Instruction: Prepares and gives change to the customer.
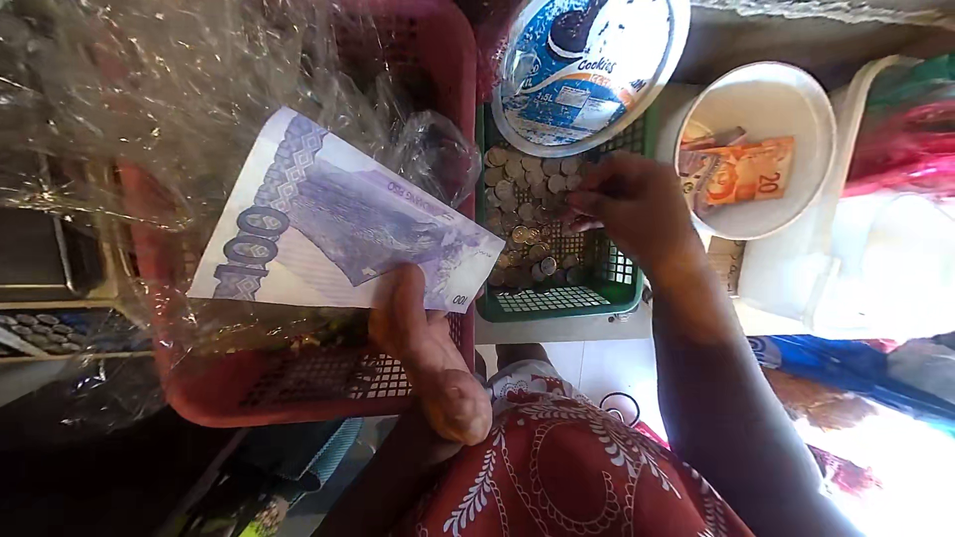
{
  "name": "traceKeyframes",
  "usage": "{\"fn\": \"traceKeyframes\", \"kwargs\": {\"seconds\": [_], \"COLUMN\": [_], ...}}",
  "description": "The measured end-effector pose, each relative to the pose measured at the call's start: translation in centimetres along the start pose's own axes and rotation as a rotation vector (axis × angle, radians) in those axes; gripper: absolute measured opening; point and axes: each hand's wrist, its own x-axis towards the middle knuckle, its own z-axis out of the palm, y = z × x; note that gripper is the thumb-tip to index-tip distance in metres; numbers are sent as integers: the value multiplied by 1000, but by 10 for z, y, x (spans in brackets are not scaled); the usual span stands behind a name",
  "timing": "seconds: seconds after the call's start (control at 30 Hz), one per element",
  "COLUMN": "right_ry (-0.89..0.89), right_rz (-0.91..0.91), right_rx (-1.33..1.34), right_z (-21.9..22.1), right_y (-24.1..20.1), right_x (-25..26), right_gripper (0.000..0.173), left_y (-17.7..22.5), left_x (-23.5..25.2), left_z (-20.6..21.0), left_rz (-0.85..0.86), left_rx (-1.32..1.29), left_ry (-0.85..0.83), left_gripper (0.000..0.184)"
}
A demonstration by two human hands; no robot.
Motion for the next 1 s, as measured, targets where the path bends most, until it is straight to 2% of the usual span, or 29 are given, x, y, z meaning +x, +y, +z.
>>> {"fn": "traceKeyframes", "kwargs": {"seconds": [0.1,0.23,0.3,0.37,0.47,0.57,0.6,0.7,0.8,0.9,0.97,1.0], "right_ry": [112,-20,-61,-32,19,62,47,-102,-183,-154,-92,-10], "right_rz": [-17,-40,55,44,-91,-334,-362,-228,-97,-108,-180,-266], "right_rx": [-108,-402,-419,-347,-276,-397,-477,-754,-900,-891,-805,-718], "right_z": [-4,-5,-4,-1,14,39,47,62,71,71,66,63], "right_y": [-2,-2,-9,-10,-13,-18,-21,-38,-51,-55,-52,-47], "right_x": [-17,-26,-14,-6,9,29,36,50,57,54,44,33], "right_gripper": [11,9,8,13,19,18,19,30,40,48,41,30], "left_y": [4,5,2,1,2,0,1,3,2,-2,-3,-4], "left_x": [3,4,4,4,5,4,5,6,5,2,1,3], "left_z": [2,5,4,4,2,2,3,3,3,-1,-2,0], "left_rz": [-17,-18,11,31,25,52,53,48,56,70,81,104], "left_rx": [13,4,25,44,63,72,82,102,83,67,62,67], "left_ry": [-14,5,-3,-4,-27,-31,-24,-18,-21,-50,-83,-91], "left_gripper": [58,59,57,56,56,58,58,58,59,62,64,64]}}
